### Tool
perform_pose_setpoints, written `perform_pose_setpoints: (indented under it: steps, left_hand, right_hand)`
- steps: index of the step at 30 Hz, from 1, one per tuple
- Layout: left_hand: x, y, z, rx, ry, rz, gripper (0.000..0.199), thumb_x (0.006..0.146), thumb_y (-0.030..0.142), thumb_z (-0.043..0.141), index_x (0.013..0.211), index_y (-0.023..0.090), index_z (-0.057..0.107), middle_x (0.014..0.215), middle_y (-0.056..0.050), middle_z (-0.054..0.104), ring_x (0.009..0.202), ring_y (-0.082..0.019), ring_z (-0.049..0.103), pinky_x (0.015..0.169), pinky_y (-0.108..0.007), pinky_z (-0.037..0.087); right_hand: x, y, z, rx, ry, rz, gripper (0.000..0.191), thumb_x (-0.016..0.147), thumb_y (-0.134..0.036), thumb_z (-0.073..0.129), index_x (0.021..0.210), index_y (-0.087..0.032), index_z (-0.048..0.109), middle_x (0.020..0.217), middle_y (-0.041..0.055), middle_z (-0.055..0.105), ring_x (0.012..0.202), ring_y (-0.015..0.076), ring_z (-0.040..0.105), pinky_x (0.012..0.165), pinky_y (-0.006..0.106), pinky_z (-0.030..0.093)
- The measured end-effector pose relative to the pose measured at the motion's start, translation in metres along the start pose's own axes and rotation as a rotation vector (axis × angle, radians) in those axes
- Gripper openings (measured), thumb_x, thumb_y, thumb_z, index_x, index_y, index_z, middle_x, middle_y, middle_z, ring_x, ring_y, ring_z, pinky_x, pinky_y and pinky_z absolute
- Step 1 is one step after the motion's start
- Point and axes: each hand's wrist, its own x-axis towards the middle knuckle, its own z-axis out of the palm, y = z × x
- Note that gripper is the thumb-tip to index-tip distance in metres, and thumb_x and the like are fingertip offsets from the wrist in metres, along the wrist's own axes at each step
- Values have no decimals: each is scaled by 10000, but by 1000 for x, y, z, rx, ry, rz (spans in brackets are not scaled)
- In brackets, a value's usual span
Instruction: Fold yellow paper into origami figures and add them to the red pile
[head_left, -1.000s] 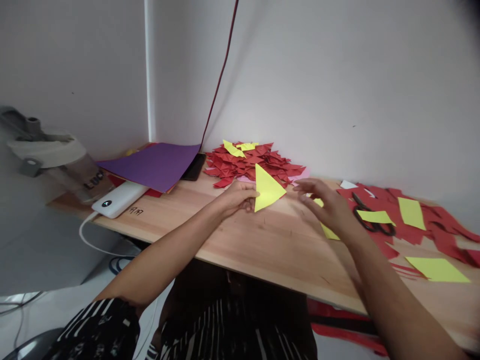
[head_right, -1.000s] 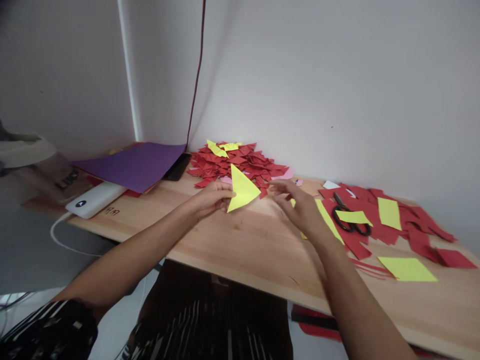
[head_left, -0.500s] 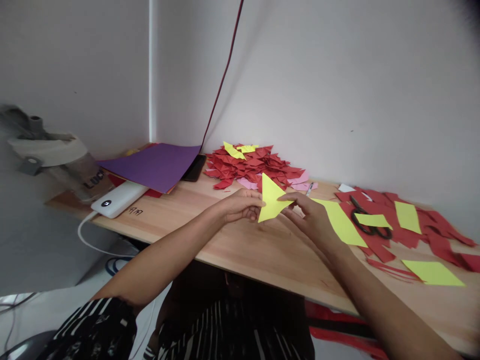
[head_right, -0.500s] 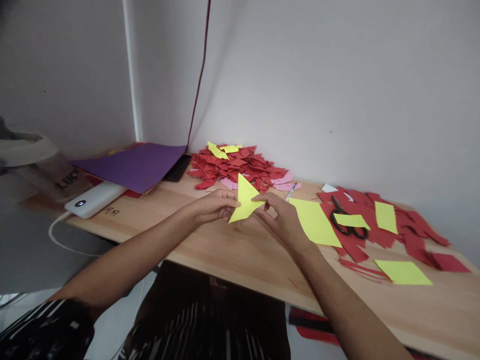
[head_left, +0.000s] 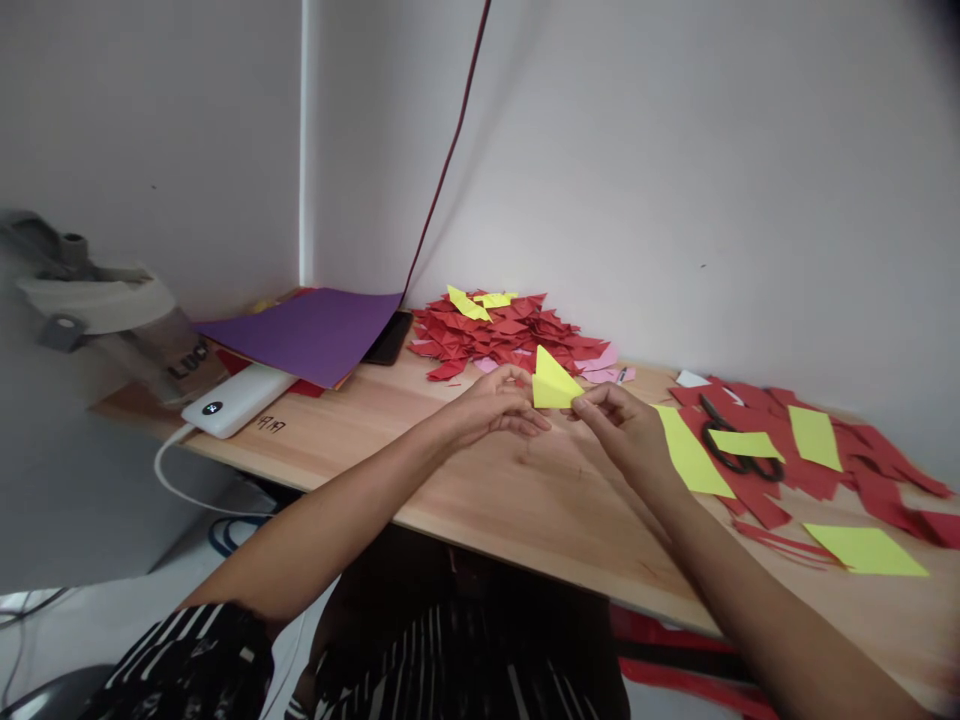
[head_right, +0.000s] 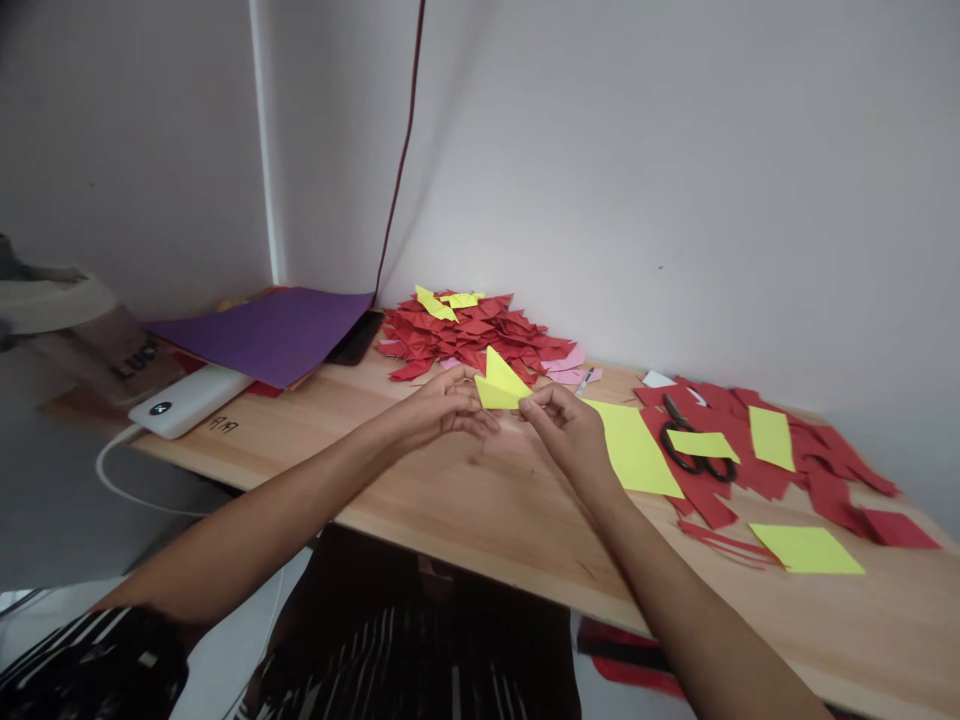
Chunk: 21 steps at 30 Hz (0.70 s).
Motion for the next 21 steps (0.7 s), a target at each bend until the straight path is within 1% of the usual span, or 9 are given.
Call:
perform_pose_setpoints:
  steps: [3, 7, 9, 11, 14, 18, 21]
  left_hand:
    - [1, -2, 2, 72, 8, 110, 399, 685, 133, 702, 951, 190, 411, 834, -8, 653, 722, -164, 702, 668, -294, 549]
    - [3, -6, -1, 208, 10, 179, 390, 672, 177, 745, 955, 175, 477, 877, -22, 652, 769, -147, 689, 699, -280, 538]
    - [5, -9, -4, 260, 36, 191, 350, 661, 198, 764, 924, 143, 539, 862, -41, 669, 768, -129, 674, 718, -258, 526]
    - [6, -12, -5, 312, 69, 204, 253, 700, 253, 743, 832, 109, 583, 806, -58, 683, 729, -113, 660, 709, -242, 518]
    - [8, -13, -5, 371, 123, 224, 236, 754, 310, 696, 745, 97, 595, 740, -67, 696, 665, -107, 648, 673, -236, 514]
    - [7, -13, 0, 368, 203, 200, 190, 768, 267, 668, 722, 105, 581, 662, -40, 679, 615, -104, 647, 628, -215, 504]
    - [5, -13, 5, 366, 232, 180, 148, 785, 226, 631, 718, 113, 564, 613, -20, 655, 572, -92, 632, 600, -198, 491]
  right_hand:
    - [2, 0, -1, 78, 11, 76, 267, 792, -453, 660, 720, -203, 601, 707, 33, 704, 675, 177, 666, 666, 301, 509]
    - [1, 1, 0, 145, -11, 117, 298, 782, -482, 671, 722, -202, 591, 689, 35, 708, 658, 178, 673, 682, 314, 527]
    - [1, 0, 1, 153, -19, 122, 309, 781, -493, 669, 721, -200, 592, 682, 35, 708, 651, 177, 674, 678, 314, 531]
    - [0, -1, 2, 155, -20, 133, 315, 775, -499, 672, 718, -200, 592, 671, 35, 709, 642, 176, 675, 671, 312, 532]
    - [-1, -4, 4, 167, -11, 156, 315, 763, -494, 683, 704, -202, 580, 652, 30, 705, 625, 174, 673, 661, 308, 532]
    - [-1, -4, 6, 204, -8, 178, 311, 745, -479, 703, 699, -202, 569, 641, 25, 701, 614, 172, 673, 656, 303, 533]
    - [-1, -2, 6, 217, -14, 172, 308, 743, -475, 705, 701, -202, 570, 638, 27, 698, 617, 179, 676, 648, 310, 537]
